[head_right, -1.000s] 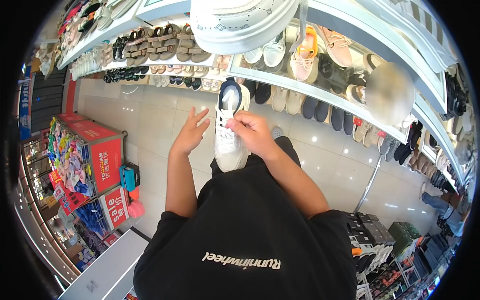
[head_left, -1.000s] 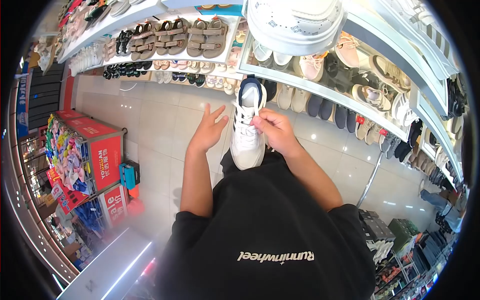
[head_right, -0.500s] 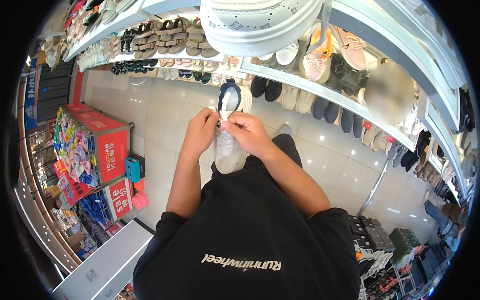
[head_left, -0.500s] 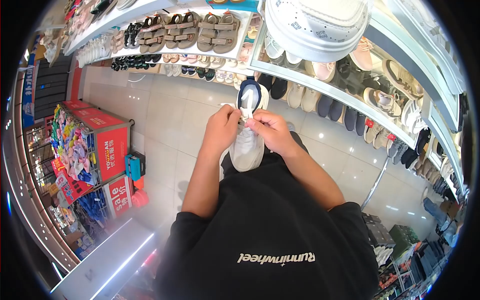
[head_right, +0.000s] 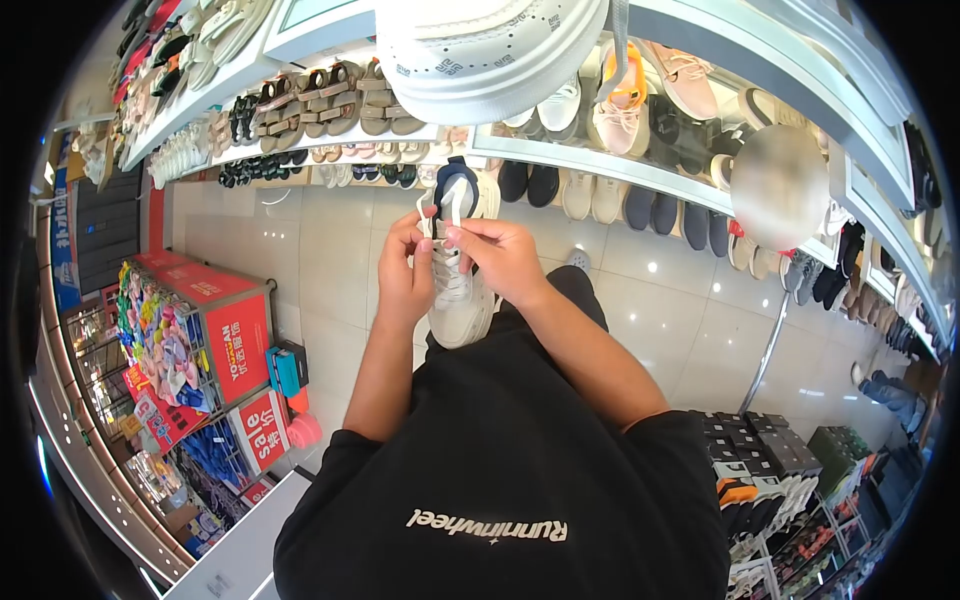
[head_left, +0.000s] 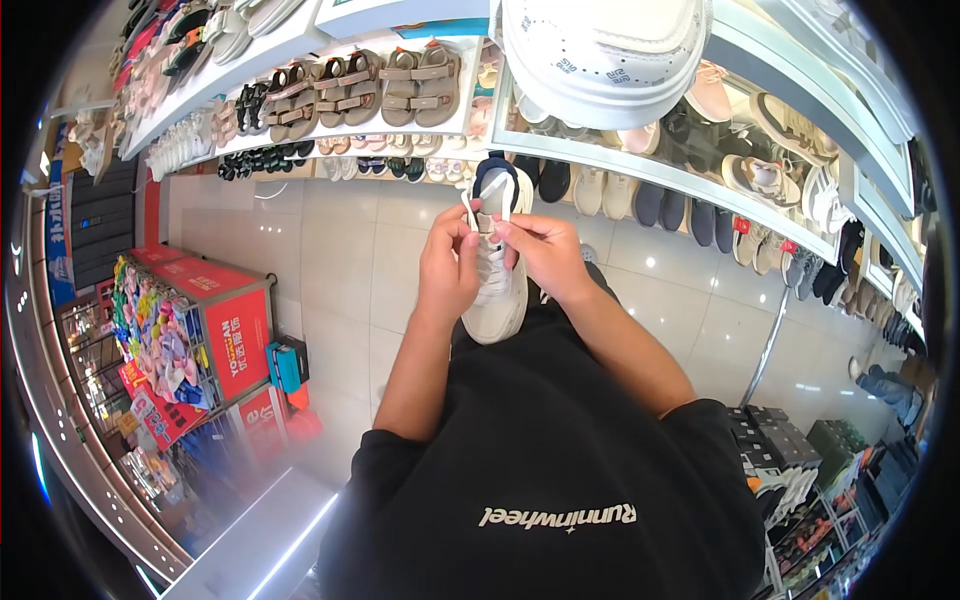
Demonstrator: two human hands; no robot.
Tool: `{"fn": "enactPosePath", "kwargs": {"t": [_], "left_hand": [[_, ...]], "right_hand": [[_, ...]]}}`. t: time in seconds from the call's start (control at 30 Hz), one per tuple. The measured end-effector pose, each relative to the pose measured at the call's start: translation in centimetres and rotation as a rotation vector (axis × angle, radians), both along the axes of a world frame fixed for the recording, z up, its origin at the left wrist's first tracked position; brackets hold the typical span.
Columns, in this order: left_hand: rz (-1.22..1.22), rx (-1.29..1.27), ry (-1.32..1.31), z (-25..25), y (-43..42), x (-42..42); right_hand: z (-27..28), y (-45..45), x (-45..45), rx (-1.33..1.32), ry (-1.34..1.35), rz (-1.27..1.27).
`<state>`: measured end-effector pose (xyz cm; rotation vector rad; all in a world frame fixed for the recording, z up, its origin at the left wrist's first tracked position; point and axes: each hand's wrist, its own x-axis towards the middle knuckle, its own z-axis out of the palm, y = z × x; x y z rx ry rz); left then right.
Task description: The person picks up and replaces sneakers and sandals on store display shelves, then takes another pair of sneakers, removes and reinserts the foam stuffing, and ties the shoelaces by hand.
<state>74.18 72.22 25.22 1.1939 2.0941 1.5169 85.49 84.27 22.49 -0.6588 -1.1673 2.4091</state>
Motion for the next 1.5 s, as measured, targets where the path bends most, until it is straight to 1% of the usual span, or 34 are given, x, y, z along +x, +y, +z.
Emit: {"fn": "enactPosePath", "kwargs": {"t": [0.03,0.13,0.23,0.33,0.37,0.47,0.53,0.63,0.67,0.77,0.87,0.97,1.03,1.07,1.17,1.23,1.27,1.33,1.43,1.5], "left_hand": [[-0.017,0.008,0.041,0.1,0.0,-0.1],[-0.105,0.006,0.322,0.2,0.5,-0.9],[-0.162,-0.026,0.337,0.7,0.5,-1.8],[-0.202,0.016,0.424,2.1,0.9,-2.3],[-0.193,0.017,0.414,2.0,0.8,-2.7],[-0.160,0.019,0.383,1.9,0.5,-3.5],[-0.135,0.018,0.364,1.9,0.2,-3.8],[-0.090,-0.091,0.340,1.6,-0.2,-4.3],[-0.075,-0.090,0.325,1.6,-0.2,-4.3],[-0.045,-0.091,0.296,1.7,-0.4,-4.5],[-0.072,-0.080,0.318,2.1,-0.8,-5.0],[-0.122,-0.059,0.365,2.5,-1.1,-5.7],[-0.131,-0.052,0.371,3.0,-1.0,-6.1],[-0.118,-0.092,0.339,3.1,-1.0,-6.2],[-0.079,-0.213,0.266,3.5,-1.0,-6.5],[-0.058,-0.297,0.245,3.7,-1.2,-6.9],[-0.094,-0.279,0.246,3.6,-1.3,-7.1],[-0.164,-0.242,0.248,3.4,-1.2,-7.8],[-0.229,0.008,0.225,2.1,-0.4,-8.0],[-0.241,0.051,0.153,1.2,-0.2,-7.8]], "right_hand": [[0.2,0.0,-0.2,0.008,-0.020,-0.014],[0.2,0.4,-0.8,0.045,-0.052,0.007],[0.7,1.6,-1.2,0.120,-0.078,0.131],[1.6,3.1,-1.7,0.209,-0.120,0.258],[1.8,3.2,-1.9,0.237,-0.135,0.294],[1.7,2.6,-2.5,0.221,-0.108,0.233],[2.0,2.3,-3.0,0.263,-0.091,0.228],[1.6,1.8,-3.5,0.293,-0.108,0.195],[1.5,1.6,-3.7,0.296,-0.119,0.181],[1.7,0.8,-4.2,0.349,-0.070,0.057],[2.9,0.9,-4.5,0.562,-0.107,0.153],[4.2,1.2,-5.1,0.800,-0.167,0.172],[4.3,0.8,-5.3,0.873,-0.195,0.152],[4.3,0.6,-5.3,0.908,-0.209,0.145],[3.9,0.1,-5.3,0.834,-0.222,0.068],[4.0,0.2,-5.2,0.978,-0.170,-0.012],[4.0,0.3,-5.2,1.051,-0.145,-0.053],[4.3,0.3,-5.1,1.116,-0.157,-0.064],[4.8,0.2,-5.1,1.200,-0.164,-0.079],[4.9,0.1,-5.1,1.237,-0.159,-0.094]]}}
